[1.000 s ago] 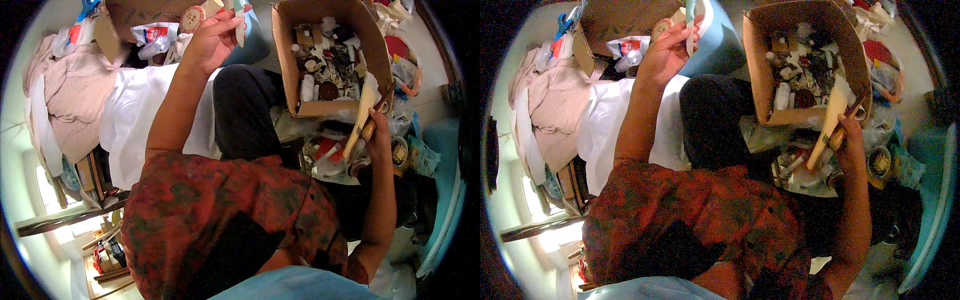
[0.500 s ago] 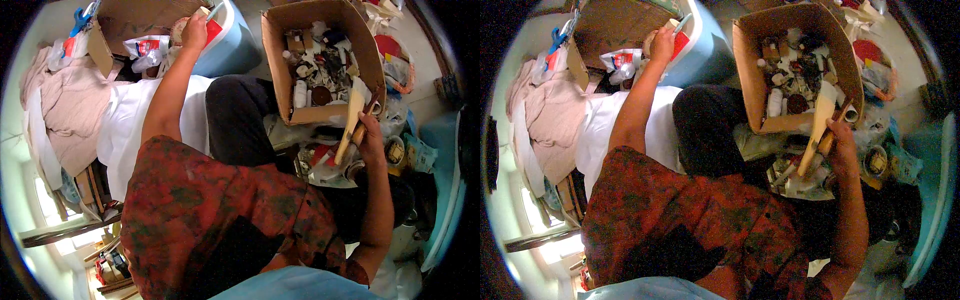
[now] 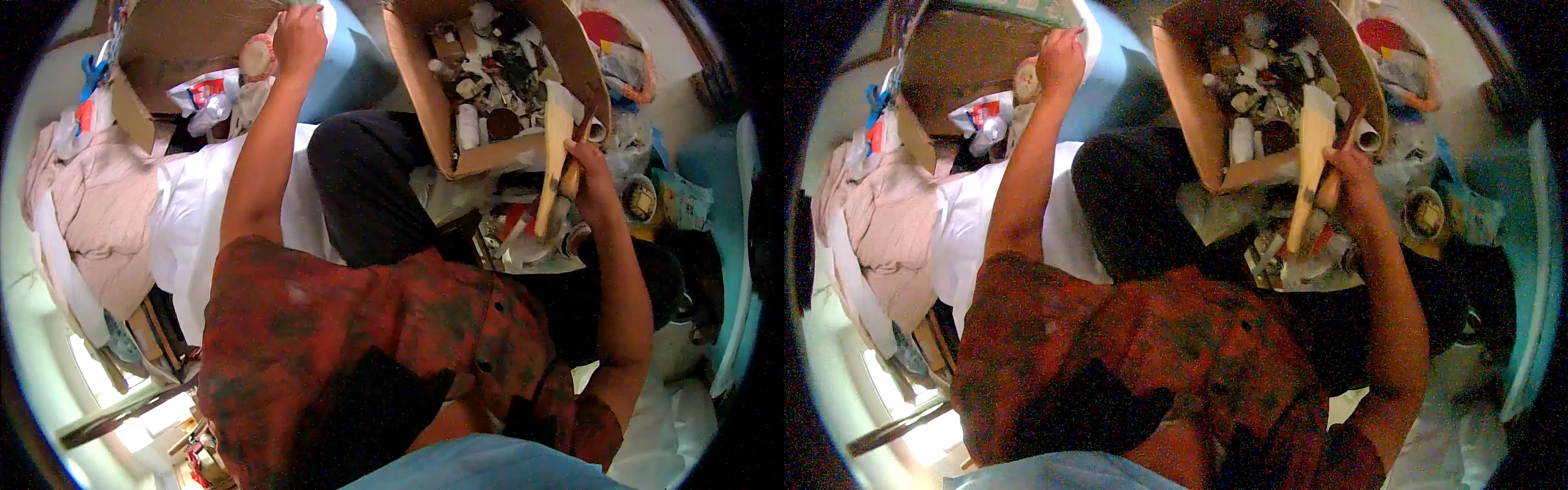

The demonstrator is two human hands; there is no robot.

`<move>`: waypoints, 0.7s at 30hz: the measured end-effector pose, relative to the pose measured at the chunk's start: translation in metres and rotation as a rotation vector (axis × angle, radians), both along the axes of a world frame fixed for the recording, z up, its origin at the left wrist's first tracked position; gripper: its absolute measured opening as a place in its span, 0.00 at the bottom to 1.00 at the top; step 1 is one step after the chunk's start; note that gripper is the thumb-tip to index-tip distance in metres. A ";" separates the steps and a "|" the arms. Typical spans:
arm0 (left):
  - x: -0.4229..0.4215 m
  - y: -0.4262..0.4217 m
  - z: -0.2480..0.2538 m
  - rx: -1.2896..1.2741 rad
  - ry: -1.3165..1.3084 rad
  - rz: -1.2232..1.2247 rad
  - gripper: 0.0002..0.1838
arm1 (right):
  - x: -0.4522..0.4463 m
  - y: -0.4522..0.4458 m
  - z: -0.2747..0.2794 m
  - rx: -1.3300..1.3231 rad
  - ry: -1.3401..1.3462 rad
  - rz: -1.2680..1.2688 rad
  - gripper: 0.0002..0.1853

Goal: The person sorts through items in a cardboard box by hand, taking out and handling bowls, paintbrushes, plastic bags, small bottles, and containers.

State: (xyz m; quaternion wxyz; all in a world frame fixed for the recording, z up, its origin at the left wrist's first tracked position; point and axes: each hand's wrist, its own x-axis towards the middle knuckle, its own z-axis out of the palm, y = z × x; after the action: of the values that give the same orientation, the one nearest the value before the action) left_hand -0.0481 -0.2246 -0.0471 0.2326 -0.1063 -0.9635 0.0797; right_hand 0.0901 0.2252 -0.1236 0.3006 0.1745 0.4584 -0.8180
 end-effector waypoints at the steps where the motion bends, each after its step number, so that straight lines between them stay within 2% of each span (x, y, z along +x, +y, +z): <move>1: -0.004 -0.005 0.003 -0.057 -0.017 0.115 0.14 | 0.000 0.003 -0.005 -0.015 0.007 0.028 0.14; 4: -0.028 -0.032 0.000 -0.117 -0.130 0.361 0.14 | -0.002 0.004 0.003 0.007 0.049 0.033 0.14; 5: -0.040 -0.053 -0.014 -0.118 -0.191 0.417 0.14 | 0.002 0.005 0.006 0.032 0.054 0.013 0.14; 6: -0.080 -0.117 -0.050 -0.299 -0.371 0.364 0.16 | 0.004 0.005 0.002 0.015 0.052 0.017 0.15; 7: -0.077 -0.105 -0.038 -0.191 -0.403 0.326 0.16 | 0.004 0.007 -0.004 0.009 0.038 0.010 0.15; 8: -0.070 -0.082 -0.027 -0.201 -0.378 0.392 0.18 | 0.002 0.008 -0.009 -0.020 0.063 0.020 0.15; 9: -0.071 -0.063 -0.021 -0.262 -0.464 0.518 0.18 | 0.001 0.009 -0.013 -0.050 0.090 0.027 0.15; 10: -0.091 -0.105 -0.036 -0.277 -0.465 0.396 0.18 | 0.002 0.009 -0.016 -0.033 0.089 0.019 0.16; 13: -0.083 -0.092 -0.024 -0.139 -0.422 0.406 0.18 | -0.002 0.008 -0.017 -0.010 0.131 0.040 0.16; 15: -0.075 -0.070 -0.013 -0.255 -0.244 0.322 0.17 | 0.002 0.009 -0.014 -0.055 0.124 0.033 0.16; 18: -0.068 -0.039 -0.004 -0.021 0.038 0.061 0.18 | 0.003 0.010 -0.011 -0.112 0.145 0.049 0.14; 21: -0.027 0.073 0.036 0.198 -0.178 0.017 0.18 | 0.003 0.010 -0.017 -0.080 0.148 0.031 0.14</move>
State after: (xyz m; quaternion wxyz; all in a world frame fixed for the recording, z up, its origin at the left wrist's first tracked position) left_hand -0.0755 -0.1520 -0.0107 0.1549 -0.0814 -0.9843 -0.0237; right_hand 0.0930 0.2347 -0.1408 0.2853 0.0944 0.4490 -0.8415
